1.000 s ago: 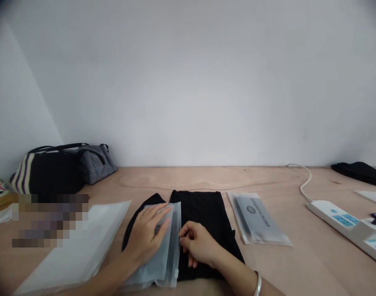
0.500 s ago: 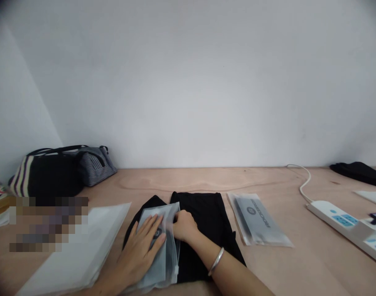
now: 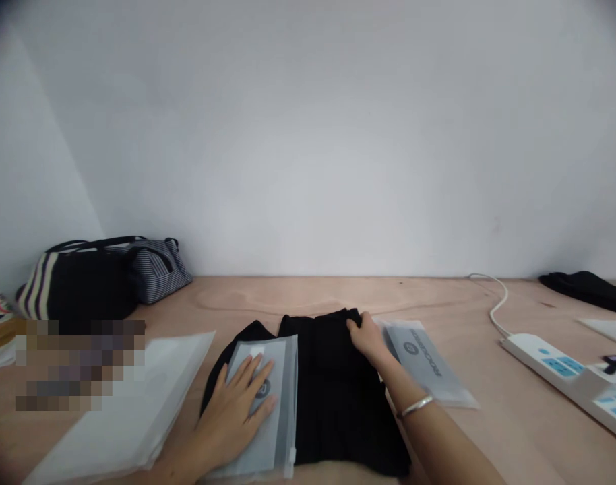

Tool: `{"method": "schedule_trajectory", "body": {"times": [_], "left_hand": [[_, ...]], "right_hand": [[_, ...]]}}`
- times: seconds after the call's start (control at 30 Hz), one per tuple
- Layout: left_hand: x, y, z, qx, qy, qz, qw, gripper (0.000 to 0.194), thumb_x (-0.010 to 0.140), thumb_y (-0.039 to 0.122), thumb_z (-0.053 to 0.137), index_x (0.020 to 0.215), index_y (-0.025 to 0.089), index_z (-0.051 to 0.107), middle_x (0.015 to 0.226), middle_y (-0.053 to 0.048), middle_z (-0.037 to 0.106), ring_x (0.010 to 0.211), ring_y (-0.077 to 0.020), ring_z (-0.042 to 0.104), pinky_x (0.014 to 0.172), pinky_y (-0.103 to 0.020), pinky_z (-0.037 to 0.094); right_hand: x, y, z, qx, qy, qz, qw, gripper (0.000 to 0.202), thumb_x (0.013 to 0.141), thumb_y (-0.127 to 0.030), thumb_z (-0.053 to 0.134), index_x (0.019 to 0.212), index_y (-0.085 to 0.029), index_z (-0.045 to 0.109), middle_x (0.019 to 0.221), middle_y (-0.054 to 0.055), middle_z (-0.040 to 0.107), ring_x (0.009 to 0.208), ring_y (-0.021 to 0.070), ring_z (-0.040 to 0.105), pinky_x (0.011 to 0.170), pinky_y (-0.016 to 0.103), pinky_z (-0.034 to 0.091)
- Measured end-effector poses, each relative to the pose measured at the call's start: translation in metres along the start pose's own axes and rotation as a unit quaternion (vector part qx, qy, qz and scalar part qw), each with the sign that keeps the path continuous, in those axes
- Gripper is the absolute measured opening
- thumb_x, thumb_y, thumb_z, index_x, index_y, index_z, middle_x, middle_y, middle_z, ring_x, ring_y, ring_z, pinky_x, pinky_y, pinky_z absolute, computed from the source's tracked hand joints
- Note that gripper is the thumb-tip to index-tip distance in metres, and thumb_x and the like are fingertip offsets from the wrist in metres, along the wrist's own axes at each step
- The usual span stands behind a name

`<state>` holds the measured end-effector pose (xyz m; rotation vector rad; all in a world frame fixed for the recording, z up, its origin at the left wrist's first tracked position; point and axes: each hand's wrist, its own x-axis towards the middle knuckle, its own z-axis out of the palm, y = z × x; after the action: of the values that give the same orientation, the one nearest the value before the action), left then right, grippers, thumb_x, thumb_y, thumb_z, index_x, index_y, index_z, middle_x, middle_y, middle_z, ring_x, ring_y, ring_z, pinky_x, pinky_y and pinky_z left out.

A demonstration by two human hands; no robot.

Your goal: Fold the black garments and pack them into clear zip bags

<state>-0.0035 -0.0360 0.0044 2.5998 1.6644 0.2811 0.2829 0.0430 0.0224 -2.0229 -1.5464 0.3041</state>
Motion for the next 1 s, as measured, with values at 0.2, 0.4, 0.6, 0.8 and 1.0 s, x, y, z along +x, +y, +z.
{"method": "schedule_trajectory", "body": {"times": [0.2,0.4,0.6,0.8,1.0], "left_hand": [[-0.001,0.0,0.001,-0.002,0.032,-0.027,0.999,0.055,0.085,0.055,0.027,0.131,0.026,0.034,0.14,-0.009,0.026,0.129,-0.0292,0.016,0.1,-0.053,0.014],[0.0,-0.018,-0.011,-0.063,0.114,-0.076,0.989,0.046,0.077,0.034,0.045,0.12,0.018,0.048,0.132,-0.012,0.036,0.117,-0.0294,0.038,0.093,-0.043,0.034],[0.004,-0.038,-0.023,-0.287,0.085,-0.107,0.948,0.035,0.073,0.027,0.041,0.103,0.015,0.055,0.088,-0.006,0.061,0.079,-0.0209,0.06,0.067,-0.033,0.049],[-0.006,-0.091,-0.071,-0.362,0.137,-0.15,0.91,0.042,0.067,0.043,0.053,0.1,0.017,0.056,0.097,-0.006,0.062,0.081,-0.0211,0.061,0.072,-0.032,0.048],[-0.037,-0.192,-0.069,-0.302,0.165,-0.173,0.923,0.058,0.07,0.061,0.048,0.114,0.023,0.044,0.101,0.007,0.059,0.102,-0.0218,0.052,0.081,-0.03,0.041]], "right_hand": [[-0.009,-0.013,-0.008,-0.081,0.052,-0.051,0.994,0.037,0.08,-0.026,0.043,0.112,-0.008,0.045,0.109,0.019,0.052,0.105,0.0285,0.047,0.083,0.037,0.034],[-0.051,-0.02,0.012,-0.177,-0.053,-0.255,0.949,0.049,0.083,-0.046,0.039,0.125,-0.023,0.041,0.13,0.01,0.042,0.121,0.0273,0.031,0.099,0.046,0.016],[-0.058,-0.008,0.024,-0.231,-0.083,-0.277,0.929,0.056,0.085,-0.051,0.029,0.133,-0.023,0.031,0.136,0.011,0.033,0.126,0.0286,0.024,0.1,0.051,0.01],[-0.058,-0.009,0.023,-0.232,-0.072,-0.282,0.928,0.056,0.085,-0.052,0.028,0.133,-0.023,0.031,0.135,0.012,0.035,0.126,0.0286,0.025,0.1,0.052,0.01],[-0.058,-0.007,0.026,-0.224,-0.067,-0.281,0.931,0.056,0.085,-0.051,0.029,0.132,-0.023,0.032,0.134,0.012,0.036,0.125,0.0292,0.026,0.1,0.052,0.01]]}}
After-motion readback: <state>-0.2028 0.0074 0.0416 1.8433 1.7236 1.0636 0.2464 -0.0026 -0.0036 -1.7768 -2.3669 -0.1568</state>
